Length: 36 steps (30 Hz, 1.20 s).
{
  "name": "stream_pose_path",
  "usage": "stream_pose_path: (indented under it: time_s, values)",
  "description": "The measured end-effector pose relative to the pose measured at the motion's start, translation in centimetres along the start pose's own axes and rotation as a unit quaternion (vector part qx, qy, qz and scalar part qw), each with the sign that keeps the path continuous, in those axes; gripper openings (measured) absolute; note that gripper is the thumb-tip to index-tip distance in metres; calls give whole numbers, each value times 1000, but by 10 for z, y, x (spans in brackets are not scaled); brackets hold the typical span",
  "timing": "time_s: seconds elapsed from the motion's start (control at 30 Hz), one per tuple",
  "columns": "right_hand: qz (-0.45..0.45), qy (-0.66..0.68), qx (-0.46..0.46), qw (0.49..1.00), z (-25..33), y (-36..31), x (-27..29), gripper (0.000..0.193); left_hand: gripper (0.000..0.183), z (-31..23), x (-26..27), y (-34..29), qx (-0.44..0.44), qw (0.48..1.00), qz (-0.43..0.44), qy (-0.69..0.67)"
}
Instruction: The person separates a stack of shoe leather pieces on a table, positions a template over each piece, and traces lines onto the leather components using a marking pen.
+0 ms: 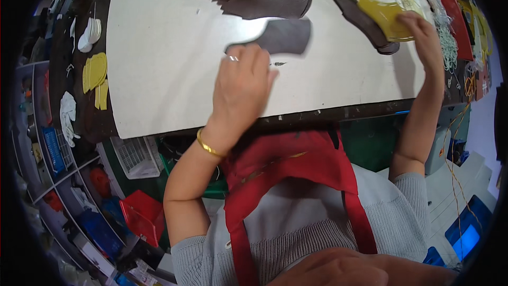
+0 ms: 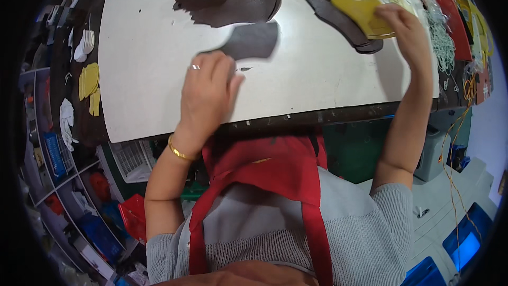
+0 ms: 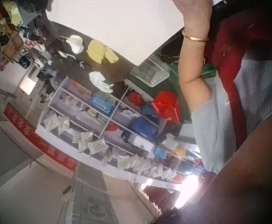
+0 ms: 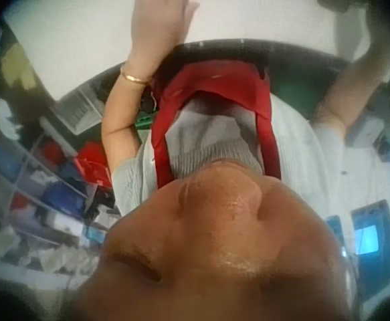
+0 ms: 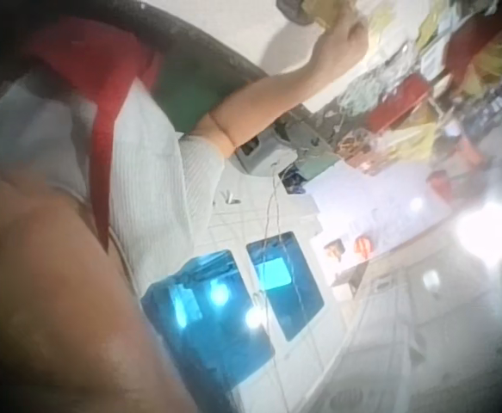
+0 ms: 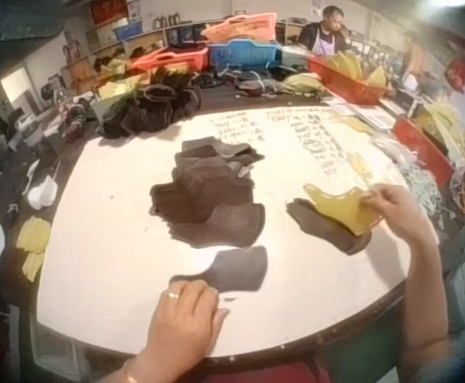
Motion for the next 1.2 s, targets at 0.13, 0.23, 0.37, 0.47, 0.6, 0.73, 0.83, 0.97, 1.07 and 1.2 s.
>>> stream_pose_path:
  time_s: [0.13,0.23,0.37,0.47,0.6,0.73,0.83,0.97,1.07,1.2]
  values:
    - [-5,206,31,978,40,-42,-19,28,41,-31,4,-45,-62,993,24,-93]
    - [145,194,94,966,120,-70,-108,23,48,-36,9,-64,-75,991,-38,-108]
    - [190,143,143,961,137,-72,-149,23,58,-43,10,-57,-26,995,17,-93]
    - [221,121,133,958,133,-68,-161,24,62,-41,2,-60,-15,995,25,-96]
    - [220,81,132,963,140,-69,-165,23,64,-41,2,-63,-11,994,20,-108]
    - [201,37,142,969,147,-70,-165,23,61,-40,1,-62,-10,995,25,-101]
    - [191,22,135,972,141,-69,-164,24,51,-39,1,-57,-23,996,4,-81]
    - [208,37,83,974,128,-59,-150,32,36,-29,3,-43,-48,998,14,-38]
    - [191,61,98,975,121,-67,-145,36,36,-32,2,-37,-71,997,30,18]
    - [113,-5,161,981,127,-78,-136,34,39,-45,5,-34,-110,993,40,30]
Point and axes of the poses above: each hand's wrist, its own y-axis towards the middle knuckle, its own x-axis out of the back of the hand, z = x × y, the point moved 7 cm from there along y, towards the middle knuckle
